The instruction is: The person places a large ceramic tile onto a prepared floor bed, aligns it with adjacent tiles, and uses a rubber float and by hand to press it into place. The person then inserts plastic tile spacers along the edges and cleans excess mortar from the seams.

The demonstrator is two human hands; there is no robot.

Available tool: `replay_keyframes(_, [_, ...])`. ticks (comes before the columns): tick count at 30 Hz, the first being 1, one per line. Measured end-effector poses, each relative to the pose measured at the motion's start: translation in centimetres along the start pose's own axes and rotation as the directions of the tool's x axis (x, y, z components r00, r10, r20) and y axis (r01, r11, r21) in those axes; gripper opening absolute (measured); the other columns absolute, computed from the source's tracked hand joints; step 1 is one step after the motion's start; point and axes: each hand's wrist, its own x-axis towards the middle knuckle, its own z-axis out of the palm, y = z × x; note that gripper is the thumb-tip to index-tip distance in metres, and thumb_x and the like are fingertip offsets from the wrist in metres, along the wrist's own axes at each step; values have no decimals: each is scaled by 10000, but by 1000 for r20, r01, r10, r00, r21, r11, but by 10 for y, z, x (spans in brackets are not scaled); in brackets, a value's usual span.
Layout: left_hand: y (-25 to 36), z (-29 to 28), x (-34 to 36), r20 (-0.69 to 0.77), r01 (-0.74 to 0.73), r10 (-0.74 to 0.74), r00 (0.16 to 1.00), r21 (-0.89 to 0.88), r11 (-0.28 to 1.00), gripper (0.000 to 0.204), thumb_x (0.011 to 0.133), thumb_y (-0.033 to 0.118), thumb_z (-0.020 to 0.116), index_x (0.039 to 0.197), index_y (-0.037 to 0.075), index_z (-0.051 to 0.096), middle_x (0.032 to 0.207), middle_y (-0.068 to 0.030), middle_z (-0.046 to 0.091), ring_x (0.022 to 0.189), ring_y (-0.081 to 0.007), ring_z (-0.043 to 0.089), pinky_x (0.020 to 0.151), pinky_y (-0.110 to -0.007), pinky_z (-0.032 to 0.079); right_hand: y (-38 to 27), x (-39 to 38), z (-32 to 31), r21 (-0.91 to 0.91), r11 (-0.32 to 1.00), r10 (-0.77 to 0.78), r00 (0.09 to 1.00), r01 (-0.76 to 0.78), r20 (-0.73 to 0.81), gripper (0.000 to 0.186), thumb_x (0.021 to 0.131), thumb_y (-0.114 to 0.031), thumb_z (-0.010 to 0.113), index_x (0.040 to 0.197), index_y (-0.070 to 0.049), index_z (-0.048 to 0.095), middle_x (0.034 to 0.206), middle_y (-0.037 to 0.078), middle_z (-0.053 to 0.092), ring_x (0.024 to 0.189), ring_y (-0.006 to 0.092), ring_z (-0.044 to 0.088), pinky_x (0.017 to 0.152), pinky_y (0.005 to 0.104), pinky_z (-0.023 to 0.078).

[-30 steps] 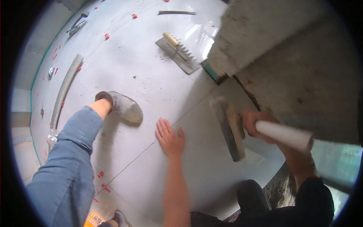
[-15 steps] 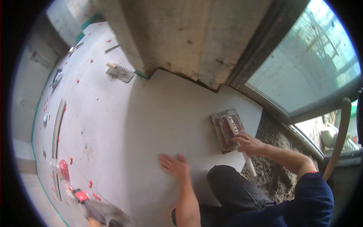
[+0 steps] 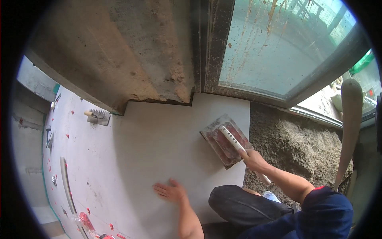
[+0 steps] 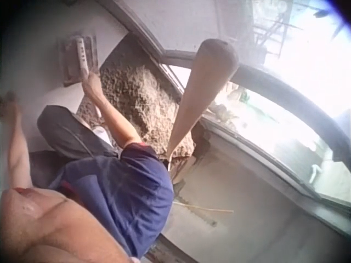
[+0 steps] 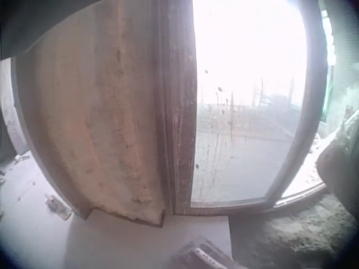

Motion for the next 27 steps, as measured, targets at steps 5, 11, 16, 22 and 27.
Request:
replay_keyframes(5, [1, 14, -7, -100, -102, 104, 990, 27, 994, 724, 905, 377, 478, 1404, -100, 259, 1499, -247, 223, 1399, -365, 206, 1133, -465, 169, 18, 22, 18, -90, 991, -103, 991, 96, -80, 613, 973, -486, 353, 917, 65, 617, 801, 251, 633, 827, 376, 633, 757, 429, 470])
replay_keyframes(11, [-9, 13, 1, -98, -99, 102, 990, 31, 995, 710, 909, 367, 469, 1403, -100, 264, 1497, -249, 227, 1397, -376, 207, 1128, -472, 177, -35, 33, 5, -39, 984, -175, 984, 176, 25, 641, 970, -482, 350, 901, 93, 626, 880, 319, 621, 911, 449, 603, 805, 477, 453])
replay_keyframes(16, [0, 12, 1, -50, -69, 69, 996, 14, 998, 724, 912, 392, 456, 1404, -102, 260, 1501, -250, 216, 1402, -376, 194, 1131, -470, 167, -39, 46, 26, -108, 982, -169, 976, 156, -134, 601, 969, -457, 375, 919, 87, 625, 859, 293, 634, 888, 438, 612, 793, 471, 462])
replay_keyframes(22, [-11, 15, 6, -53, -94, 96, 994, 37, 995, 737, 916, 399, 448, 1418, -95, 232, 1507, -250, 196, 1408, -374, 178, 1134, -472, 152, -45, 43, 15, -81, 974, -214, 976, 210, -50, 581, 974, -466, 367, 972, 52, 631, 857, 285, 640, 884, 419, 625, 799, 460, 469])
replay_keyframes(27, [6, 15, -3, 16, -91, 90, 996, 47, 995, 747, 919, 396, 441, 1430, -92, 201, 1518, -246, 169, 1421, -362, 145, 1139, -472, 120, -38, 73, 26, -137, 989, -35, 994, 49, 103, 620, 972, -483, 355, 884, 60, 640, 854, 300, 631, 905, 429, 611, 811, 479, 455])
